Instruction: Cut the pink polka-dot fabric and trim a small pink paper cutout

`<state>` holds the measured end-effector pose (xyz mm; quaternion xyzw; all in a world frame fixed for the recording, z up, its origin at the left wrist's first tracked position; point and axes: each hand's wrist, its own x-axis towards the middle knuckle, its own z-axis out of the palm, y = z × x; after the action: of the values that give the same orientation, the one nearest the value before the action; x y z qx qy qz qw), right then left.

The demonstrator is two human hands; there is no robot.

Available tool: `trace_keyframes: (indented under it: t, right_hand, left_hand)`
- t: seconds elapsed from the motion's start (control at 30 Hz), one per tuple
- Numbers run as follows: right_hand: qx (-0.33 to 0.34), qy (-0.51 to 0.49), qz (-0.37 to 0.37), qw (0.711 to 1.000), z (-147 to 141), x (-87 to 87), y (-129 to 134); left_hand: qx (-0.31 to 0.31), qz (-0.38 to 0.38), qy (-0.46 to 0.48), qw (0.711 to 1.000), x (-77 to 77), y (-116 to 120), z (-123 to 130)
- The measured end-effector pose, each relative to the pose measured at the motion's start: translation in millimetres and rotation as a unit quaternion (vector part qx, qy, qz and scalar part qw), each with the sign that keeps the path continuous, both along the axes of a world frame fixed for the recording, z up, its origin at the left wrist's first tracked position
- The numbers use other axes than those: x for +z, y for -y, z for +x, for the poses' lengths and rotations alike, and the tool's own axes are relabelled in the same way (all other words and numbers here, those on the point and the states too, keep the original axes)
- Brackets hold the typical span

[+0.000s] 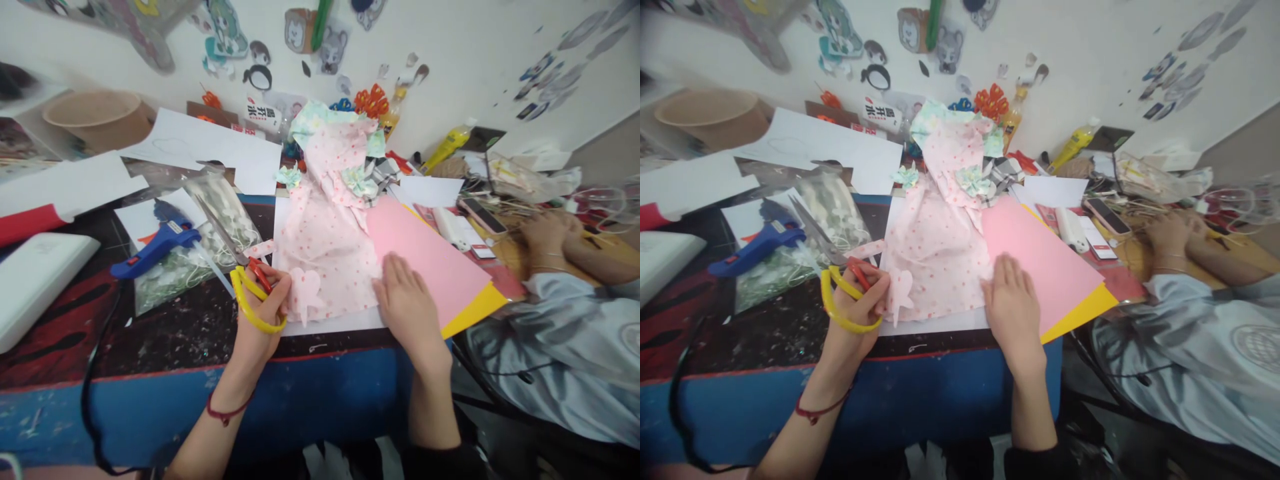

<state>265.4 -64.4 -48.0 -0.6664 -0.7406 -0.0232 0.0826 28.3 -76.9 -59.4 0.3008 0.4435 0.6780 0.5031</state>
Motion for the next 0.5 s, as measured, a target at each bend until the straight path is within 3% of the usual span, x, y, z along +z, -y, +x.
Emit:
trace_keyframes:
  t: [0.07, 0.1, 0.17, 0.2, 0.27, 0.33, 0.5]
  right_hand:
    - [-0.044, -0.006, 0.055, 0.998, -4, 1.5, -3]
    - [-0.013, -0.023, 0.056, 0.998, -12, 3.2, -3]
    - [0.132, -0.071, 0.0, 0.989, -34, 6.3, -2]
    - [0.221, -0.083, -0.043, 0.971, -44, 7.1, -1]
    - [0.301, -0.086, -0.094, 0.945, -54, 6.2, -1]
    - [0.272, -0.069, -0.103, 0.954, -49, 2.2, -2]
    - [0.115, -0.01, -0.051, 0.992, 0, -6.8, -6]
  left_hand:
    - [-0.003, 0.0, 0.008, 1.0, 0.3, 0, 0]
    - [-0.003, -0.002, 0.013, 1.0, 0.0, -1, -1]
    - [0.001, -0.003, 0.015, 1.0, -1.9, -2, -2]
    - [-0.001, -0.005, 0.012, 1.0, -3.4, -3, -3]
    - [-0.009, -0.007, 0.003, 1.0, -6.6, -4, -5]
    - [-0.013, -0.006, 0.0, 1.0, -8.9, -5, -6]
    - [-0.001, 0.001, -0.004, 1.0, -7.5, -3, -4]
